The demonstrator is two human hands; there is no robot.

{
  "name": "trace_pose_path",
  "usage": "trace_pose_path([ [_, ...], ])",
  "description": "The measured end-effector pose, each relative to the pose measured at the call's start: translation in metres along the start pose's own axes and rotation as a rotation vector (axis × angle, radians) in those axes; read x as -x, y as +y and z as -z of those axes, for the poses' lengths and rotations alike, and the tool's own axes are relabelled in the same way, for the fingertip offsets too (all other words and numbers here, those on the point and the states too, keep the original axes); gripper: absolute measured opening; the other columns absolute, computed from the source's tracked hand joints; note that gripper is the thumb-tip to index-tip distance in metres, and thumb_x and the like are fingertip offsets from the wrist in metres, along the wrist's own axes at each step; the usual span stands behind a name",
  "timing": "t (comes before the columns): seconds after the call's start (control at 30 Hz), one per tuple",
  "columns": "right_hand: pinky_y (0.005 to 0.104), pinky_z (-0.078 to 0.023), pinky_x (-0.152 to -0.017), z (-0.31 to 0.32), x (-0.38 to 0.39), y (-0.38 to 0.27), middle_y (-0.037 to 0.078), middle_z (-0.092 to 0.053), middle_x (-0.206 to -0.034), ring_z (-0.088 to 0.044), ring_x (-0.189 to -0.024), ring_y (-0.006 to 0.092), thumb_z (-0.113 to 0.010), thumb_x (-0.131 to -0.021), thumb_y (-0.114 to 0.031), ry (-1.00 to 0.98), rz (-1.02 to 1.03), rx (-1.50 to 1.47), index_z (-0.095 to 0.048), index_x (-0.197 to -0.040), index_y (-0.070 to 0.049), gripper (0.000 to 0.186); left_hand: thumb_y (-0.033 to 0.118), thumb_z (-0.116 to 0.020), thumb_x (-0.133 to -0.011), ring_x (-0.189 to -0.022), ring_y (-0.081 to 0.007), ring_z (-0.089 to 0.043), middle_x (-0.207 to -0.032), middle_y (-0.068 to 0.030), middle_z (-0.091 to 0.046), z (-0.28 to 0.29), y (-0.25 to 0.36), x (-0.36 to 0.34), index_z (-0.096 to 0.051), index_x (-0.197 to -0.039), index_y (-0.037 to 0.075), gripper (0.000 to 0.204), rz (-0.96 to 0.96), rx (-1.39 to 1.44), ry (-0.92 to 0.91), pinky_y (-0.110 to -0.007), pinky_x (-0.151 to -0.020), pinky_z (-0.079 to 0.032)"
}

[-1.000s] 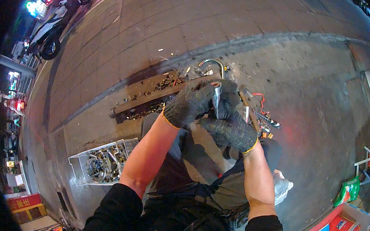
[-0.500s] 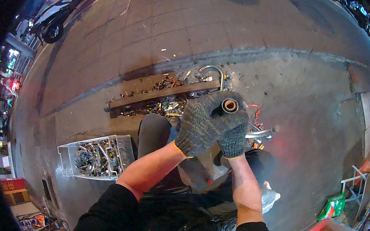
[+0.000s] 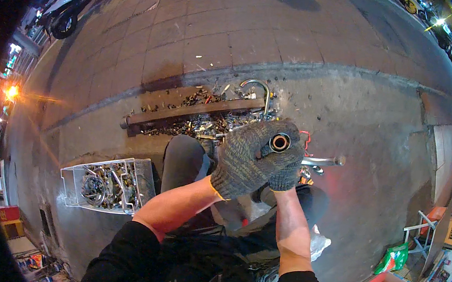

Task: The person sits on the ground and uses pliers and a hammer to disassemble and manipulate various lock cylinders and U-shaped shackle parts. They repeatedly strike the components, separate internal pieces, and place some parts into a white wire basket.

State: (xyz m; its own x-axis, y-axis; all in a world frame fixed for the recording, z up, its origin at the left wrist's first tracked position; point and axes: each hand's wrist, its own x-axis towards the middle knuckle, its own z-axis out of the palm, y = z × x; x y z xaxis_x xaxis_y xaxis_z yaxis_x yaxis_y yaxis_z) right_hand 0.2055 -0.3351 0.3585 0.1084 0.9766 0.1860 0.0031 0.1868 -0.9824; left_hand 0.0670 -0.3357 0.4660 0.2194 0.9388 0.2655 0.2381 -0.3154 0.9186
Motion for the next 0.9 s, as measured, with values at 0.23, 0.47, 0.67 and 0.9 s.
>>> trace_pose_path([
  [0.23,0.0394,-0.05,-0.098,0.016,0.014,0.02,0.01,-0.068,-0.118,-0.063,-0.109,0.0246,-0.089,-0.07,-0.02,-0.061,-0.239,-0.355,-0.065,-0.118,-0.004,0.056,0.03,-0.08,-0.083,-0.105,-0.0304,-0.069,-0.119,-0.0144,-0.07,0.028,-0.012,-0.024,-0.068,-0.126,0.011,0.048,-0.242,-0.062,-0.44,-0.039,-0.093,-0.053],
  [0.47,0.04,-0.051,-0.096,0.018,0.02,0.038,0.009,-0.069,-0.115,-0.064,-0.106,0.0233,-0.09,-0.069,-0.019,-0.193,-0.221,-0.302,-0.066,-0.116,-0.004,0.054,0.036,-0.082,-0.077,-0.102,-0.0345,-0.068,-0.112,-0.0145,-0.071,0.019,-0.009,-0.015,-0.071,-0.118,0.012,0.048,-0.395,-0.181,-0.351,-0.044,-0.089,-0.054],
  [0.67,0.0347,-0.055,-0.091,0.01,0.014,0.047,0.004,-0.071,-0.112,-0.067,-0.1,0.0172,-0.09,-0.068,-0.015,-0.097,-0.252,-0.483,-0.069,-0.113,-0.007,0.051,0.037,-0.081,-0.078,-0.103,-0.0345,-0.067,-0.112,-0.0134,-0.07,-0.008,-0.002,0.01,-0.071,-0.117,0.013,0.046,-0.278,-0.195,-0.052,-0.044,-0.091,-0.053],
  [0.9,0.0377,-0.052,-0.099,0.016,0.023,0.022,0.006,-0.067,-0.123,-0.064,-0.111,0.0207,-0.089,-0.072,-0.012,-0.222,-0.392,-0.604,-0.06,-0.13,-0.004,0.065,0.03,-0.083,-0.08,-0.106,-0.0305,-0.069,-0.117,-0.0139,-0.071,0.029,-0.001,-0.019,-0.069,-0.123,0.01,0.049,-0.296,-0.11,-0.558,-0.042,-0.095,-0.054],
])
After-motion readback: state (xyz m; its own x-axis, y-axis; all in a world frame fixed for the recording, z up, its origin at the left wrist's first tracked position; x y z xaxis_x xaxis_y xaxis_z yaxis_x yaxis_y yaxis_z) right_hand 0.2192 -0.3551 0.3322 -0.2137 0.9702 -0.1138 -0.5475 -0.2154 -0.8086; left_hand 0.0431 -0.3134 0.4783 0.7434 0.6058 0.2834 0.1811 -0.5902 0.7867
